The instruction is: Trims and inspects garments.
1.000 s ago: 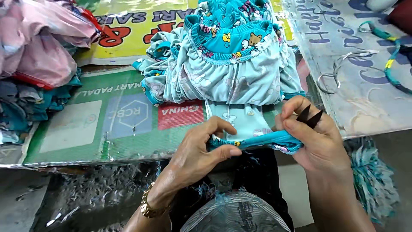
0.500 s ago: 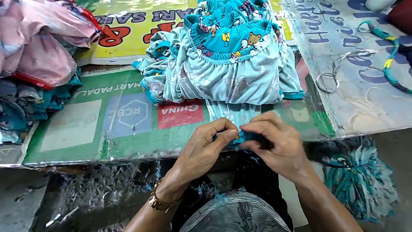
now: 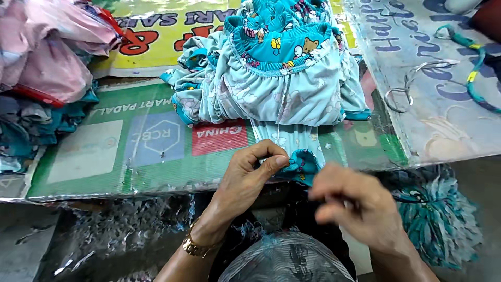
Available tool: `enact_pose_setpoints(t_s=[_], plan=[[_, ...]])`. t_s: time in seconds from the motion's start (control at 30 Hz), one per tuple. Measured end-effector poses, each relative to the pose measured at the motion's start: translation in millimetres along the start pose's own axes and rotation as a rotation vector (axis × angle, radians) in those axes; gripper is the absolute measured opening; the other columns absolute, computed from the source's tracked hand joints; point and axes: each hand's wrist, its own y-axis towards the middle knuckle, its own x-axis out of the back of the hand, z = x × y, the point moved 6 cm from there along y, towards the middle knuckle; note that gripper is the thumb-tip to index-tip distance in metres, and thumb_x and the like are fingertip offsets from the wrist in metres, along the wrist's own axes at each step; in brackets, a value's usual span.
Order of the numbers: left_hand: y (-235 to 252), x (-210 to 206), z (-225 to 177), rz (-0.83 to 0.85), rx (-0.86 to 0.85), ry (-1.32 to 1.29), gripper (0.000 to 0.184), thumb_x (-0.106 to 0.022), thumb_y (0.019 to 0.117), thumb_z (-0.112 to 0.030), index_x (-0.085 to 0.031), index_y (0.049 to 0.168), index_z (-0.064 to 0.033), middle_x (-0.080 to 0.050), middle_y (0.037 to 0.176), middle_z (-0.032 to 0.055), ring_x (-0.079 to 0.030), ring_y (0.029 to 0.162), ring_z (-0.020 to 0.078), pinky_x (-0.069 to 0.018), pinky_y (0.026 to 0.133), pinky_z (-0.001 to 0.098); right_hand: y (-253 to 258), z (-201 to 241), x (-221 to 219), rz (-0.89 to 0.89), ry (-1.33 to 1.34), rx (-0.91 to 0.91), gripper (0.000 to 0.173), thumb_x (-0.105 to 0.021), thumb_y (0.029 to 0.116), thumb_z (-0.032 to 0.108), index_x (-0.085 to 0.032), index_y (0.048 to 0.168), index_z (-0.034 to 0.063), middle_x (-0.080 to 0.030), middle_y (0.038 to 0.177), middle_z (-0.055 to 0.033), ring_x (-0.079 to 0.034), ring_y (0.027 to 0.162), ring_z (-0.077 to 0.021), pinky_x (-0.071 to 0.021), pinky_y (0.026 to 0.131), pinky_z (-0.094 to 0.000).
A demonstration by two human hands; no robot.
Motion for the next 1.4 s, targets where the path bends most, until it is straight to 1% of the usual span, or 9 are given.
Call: enact_pose_setpoints(t_s=[0.1,0.17,0.27,0.67,0.83,0.97,1.13,1.27,1.4], plan=[[1.8,0.8,-6.4,0.025,-0.028,-0.009,0.012,-0.063,0.1002,-0.018,-0.071,0.093,-0.0110,-0.067,0.089,-0.0047,-0.064,0.083,0.0026,-0.0545,0.074,0.0179,18.1,-30.9,8.3,-0.124,-0.249,-0.111,0.029,-0.073,0.0946,0.034,-0.074,0.113,0.0115,-0.061,0.106,-0.0019,-0.053,0.072,-0.0003,-0.0453,0.060,-0.0158],[3.8,8.3,-12.7,0.047,-0.042,0.009,0.010,-0.070,0.0958,-0.016,-0.073,0.103,-0.0104,-0.070,0.093,-0.0041,-0.066,0.085,0.0041,-0.0570,0.075,0.0194,23.7,-48.1,13.4,-0.119,0.102,-0.170,0.009,-0.067,0.0978,0.018,-0.070,0.097,0.0100,-0.063,0.094,0.0038,-0.059,0.076,0.0013,-0.0527,0.065,-0.0134],[6.3,34.7,-27.1,-0.012,-0.082,0.222,0.024,-0.068,0.0950,-0.008,-0.069,0.119,-0.0084,-0.071,0.105,-0.0020,-0.068,0.090,0.0077,-0.0599,0.078,0.0230,21.6,-58.4,37.6,-0.287,0.618,-0.290,0.013,-0.065,0.1004,0.030,-0.072,0.095,0.0211,-0.066,0.084,0.0091,-0.057,0.063,0.0018,-0.0502,0.055,-0.0151],[15.2,57.8,-52.5,-0.220,-0.191,0.065,0.016,-0.065,0.0966,-0.004,-0.065,0.109,-0.0141,-0.068,0.097,-0.0063,-0.068,0.082,0.0046,-0.0609,0.072,0.0200,13.1,-56.1,57.8,-0.437,0.707,-0.326,0.014,-0.060,0.1017,0.022,-0.068,0.092,0.0176,-0.063,0.077,0.0052,-0.050,0.050,0.0014,-0.0432,0.044,-0.0128],[28.2,65.2,-78.6,-0.259,-0.380,0.382,0.013,-0.066,0.0984,-0.011,-0.065,0.111,-0.0159,-0.069,0.100,-0.0125,-0.067,0.085,-0.0011,-0.0574,0.074,0.0158,43.7,-24.7,64.6,-0.295,0.308,-0.086,0.014,-0.062,0.1031,0.027,-0.068,0.095,0.0186,-0.062,0.082,0.0131,-0.054,0.064,0.0057,-0.0468,0.055,-0.0106],[89.7,67.1,-102.2,-0.360,-0.565,0.619,0.012,-0.063,0.0996,-0.011,-0.065,0.107,-0.0017,-0.070,0.097,-0.0052,-0.065,0.088,-0.0026,-0.0544,0.081,0.0186,122.4,5.9,81.0,-0.371,-0.223,0.188,0.012,-0.056,0.1030,0.011,-0.061,0.093,0.0103,-0.058,0.081,0.0138,-0.054,0.071,0.0101,-0.0484,0.065,-0.0103],[166.8,71.1,-29.6,-0.331,-0.369,0.879,0.026,-0.048,0.1052,-0.012,-0.065,0.116,0.0042,-0.070,0.111,0.0168,-0.068,0.103,0.0242,-0.0537,0.093,0.0424,194.9,-95.8,66.5,-0.386,-0.594,-0.067,0.028,-0.055,0.1039,0.024,-0.068,0.104,-0.0014,-0.070,0.091,-0.0139,-0.069,0.082,-0.0245,-0.0552,0.075,-0.0457],[171.6,64.5,-15.1,-0.359,-0.328,0.956,0.024,-0.049,0.1047,-0.011,-0.068,0.114,0.0003,-0.070,0.112,0.0165,-0.069,0.106,0.0289,-0.0536,0.092,0.0465,181.3,-131.8,64.8,-0.465,-0.464,-0.090,0.026,-0.058,0.1029,0.025,-0.067,0.100,0.0012,-0.066,0.083,-0.0057,-0.062,0.073,-0.0118,-0.0520,0.071,-0.0323],[152.8,77.2,-26.3,-0.219,-0.229,0.731,0.039,-0.052,0.1061,-0.031,-0.062,0.132,-0.0030,-0.070,0.122,0.0091,-0.067,0.111,0.0140,-0.0528,0.100,0.0348,174.1,-128.1,70.2,-0.455,-0.409,-0.018,0.026,-0.058,0.1033,0.025,-0.067,0.102,-0.0003,-0.066,0.084,-0.0018,-0.060,0.072,-0.0046,-0.0514,0.070,-0.0250]])
